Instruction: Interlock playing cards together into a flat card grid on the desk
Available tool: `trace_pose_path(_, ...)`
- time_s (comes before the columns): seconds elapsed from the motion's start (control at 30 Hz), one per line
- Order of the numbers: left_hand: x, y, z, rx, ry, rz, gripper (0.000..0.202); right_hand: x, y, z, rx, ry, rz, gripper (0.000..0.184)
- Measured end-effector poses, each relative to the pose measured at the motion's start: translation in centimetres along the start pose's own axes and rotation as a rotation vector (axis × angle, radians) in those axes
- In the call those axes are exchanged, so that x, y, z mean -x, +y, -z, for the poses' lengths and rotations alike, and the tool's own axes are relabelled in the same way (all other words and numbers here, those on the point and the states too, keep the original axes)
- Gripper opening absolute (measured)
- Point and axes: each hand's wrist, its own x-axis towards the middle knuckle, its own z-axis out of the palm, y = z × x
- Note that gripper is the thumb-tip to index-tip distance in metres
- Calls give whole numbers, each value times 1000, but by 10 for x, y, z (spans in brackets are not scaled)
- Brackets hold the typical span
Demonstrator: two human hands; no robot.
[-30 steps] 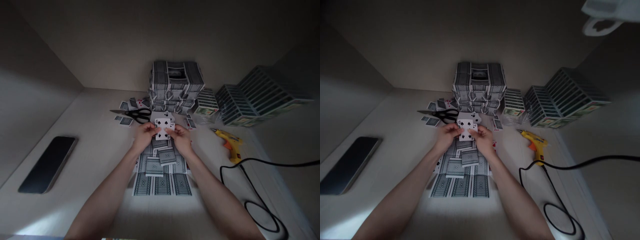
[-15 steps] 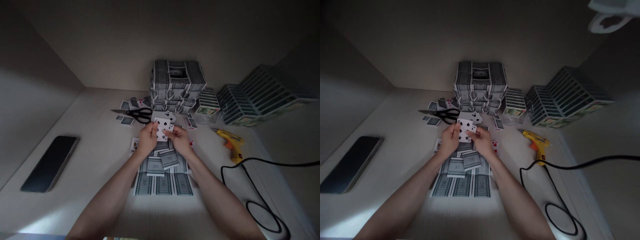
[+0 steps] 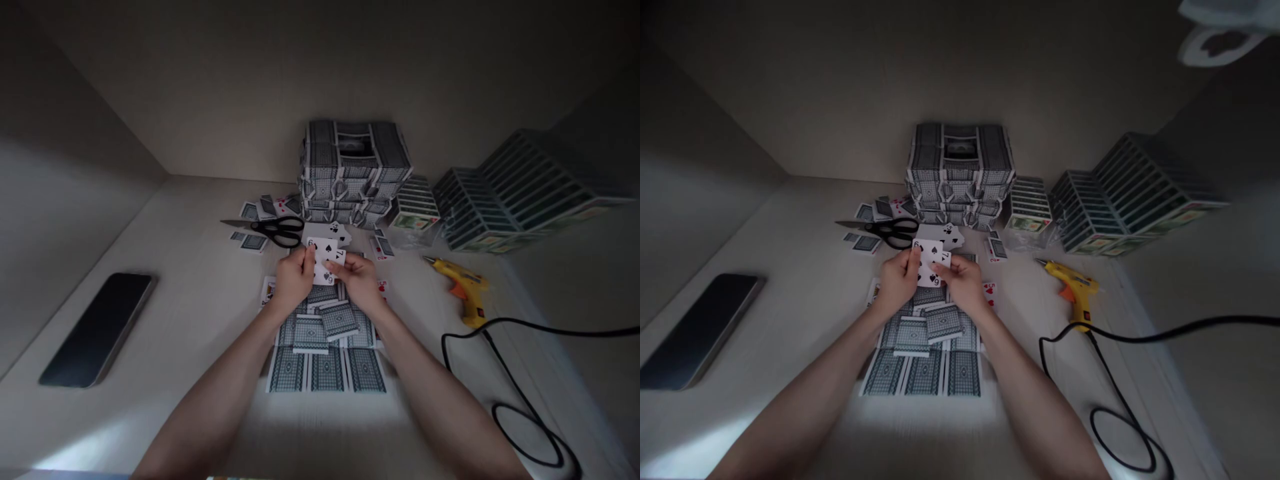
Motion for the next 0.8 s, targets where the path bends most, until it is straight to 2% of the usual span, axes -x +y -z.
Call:
trace_pose_path(0.27,1,0,0,84,-6,37,53,0,-1,-1,16,-19,-7,29)
trace_pose_path(0.43,-1,-3,-1,68,-5,46,50,-2,3,0,28,7,22,26)
trace_pose_path(0.6,-3,-1,-1,171,-19,74,43,-2,8,0,58,52,60,25)
trace_pose_path(0.8,-6,-3,3,435,-98,255,55,-3,6,-1,-7,81,75,25)
